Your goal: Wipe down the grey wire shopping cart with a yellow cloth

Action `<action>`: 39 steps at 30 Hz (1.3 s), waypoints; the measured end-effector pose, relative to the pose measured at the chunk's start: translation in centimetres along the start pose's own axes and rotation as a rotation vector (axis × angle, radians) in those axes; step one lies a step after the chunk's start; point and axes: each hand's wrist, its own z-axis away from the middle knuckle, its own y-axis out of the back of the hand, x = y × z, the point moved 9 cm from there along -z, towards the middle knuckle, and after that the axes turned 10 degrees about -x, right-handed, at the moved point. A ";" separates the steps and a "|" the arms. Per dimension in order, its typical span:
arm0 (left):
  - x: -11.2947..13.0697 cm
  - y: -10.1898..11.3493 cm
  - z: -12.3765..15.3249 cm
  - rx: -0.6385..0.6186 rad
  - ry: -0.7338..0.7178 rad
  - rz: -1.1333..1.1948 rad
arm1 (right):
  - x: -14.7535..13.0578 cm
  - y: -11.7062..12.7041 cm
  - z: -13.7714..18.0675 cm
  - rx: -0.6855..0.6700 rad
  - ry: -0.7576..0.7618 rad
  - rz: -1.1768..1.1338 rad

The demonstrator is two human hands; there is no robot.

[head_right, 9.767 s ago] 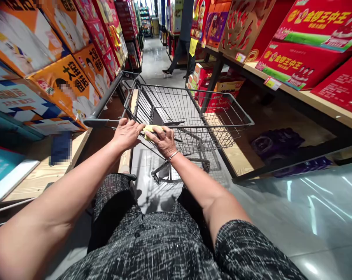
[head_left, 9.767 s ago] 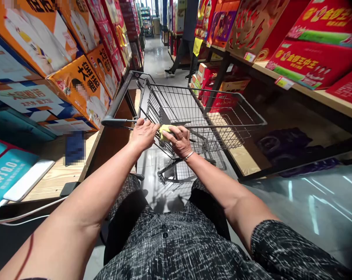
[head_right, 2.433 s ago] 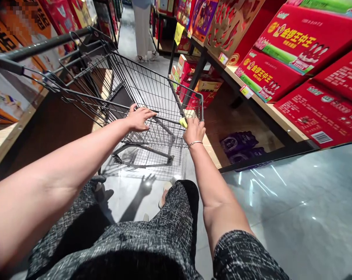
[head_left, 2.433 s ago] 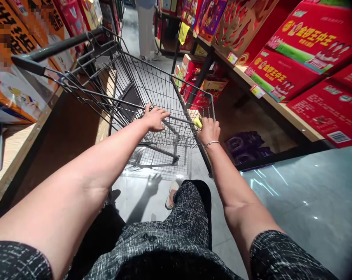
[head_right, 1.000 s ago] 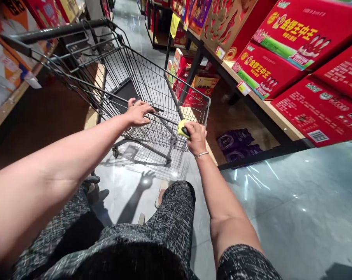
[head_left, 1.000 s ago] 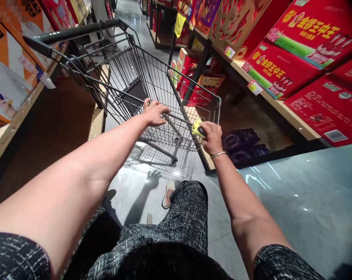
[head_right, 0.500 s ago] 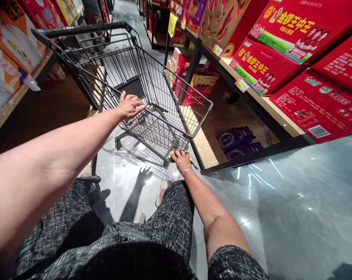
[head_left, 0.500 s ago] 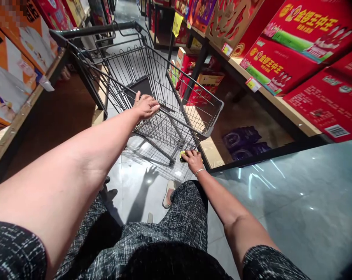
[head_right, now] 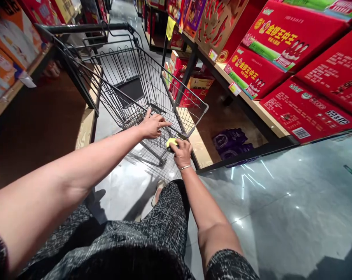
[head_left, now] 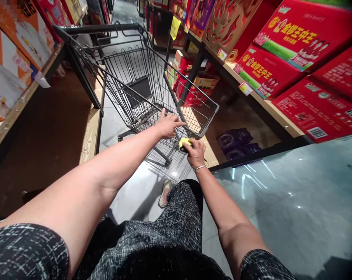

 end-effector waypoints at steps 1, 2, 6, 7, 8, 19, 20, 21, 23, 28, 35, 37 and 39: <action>-0.1 -0.1 0.1 0.011 0.004 -0.001 | -0.8 0.1 0.0 -0.033 0.053 0.000; -0.3 -0.1 0.2 0.020 0.003 0.003 | -1.3 0.8 0.0 -0.033 0.079 -0.001; -1.6 -0.3 0.7 0.060 -0.003 0.034 | -1.2 5.8 -1.1 0.125 -0.010 0.002; -1.8 -0.3 0.9 0.070 -0.002 0.042 | -0.9 6.6 -1.6 0.134 -0.025 -0.007; -2.0 -0.4 1.1 0.076 -0.002 0.051 | -0.4 7.1 -2.1 0.128 -0.032 -0.024; -5.3 0.3 5.5 0.116 0.101 0.194 | 6.0 3.4 -4.2 0.164 -0.228 -0.360; -5.4 0.1 6.1 0.105 0.114 0.216 | 4.6 3.3 -3.4 0.204 -0.223 -0.377; -5.3 -0.3 6.6 0.084 0.115 0.238 | 2.9 3.2 -2.6 0.236 -0.208 -0.390; -4.6 -1.4 7.7 0.018 0.082 0.275 | -0.8 3.1 -0.9 0.259 -0.154 -0.392; -4.9 -3.0 10.6 -0.022 0.016 0.284 | -9.3 1.5 1.4 0.073 0.032 -0.227; -8.7 -2.8 13.4 -0.027 0.005 0.276 | -18.0 -9.0 3.4 -0.450 0.292 -0.066; -9.3 -2.7 14.0 -0.038 0.018 0.298 | -19.6 -11.4 4.5 -0.533 0.326 -0.059; -9.8 -2.7 14.5 -0.041 0.040 0.320 | -20.8 -12.8 5.4 -0.588 0.363 -0.055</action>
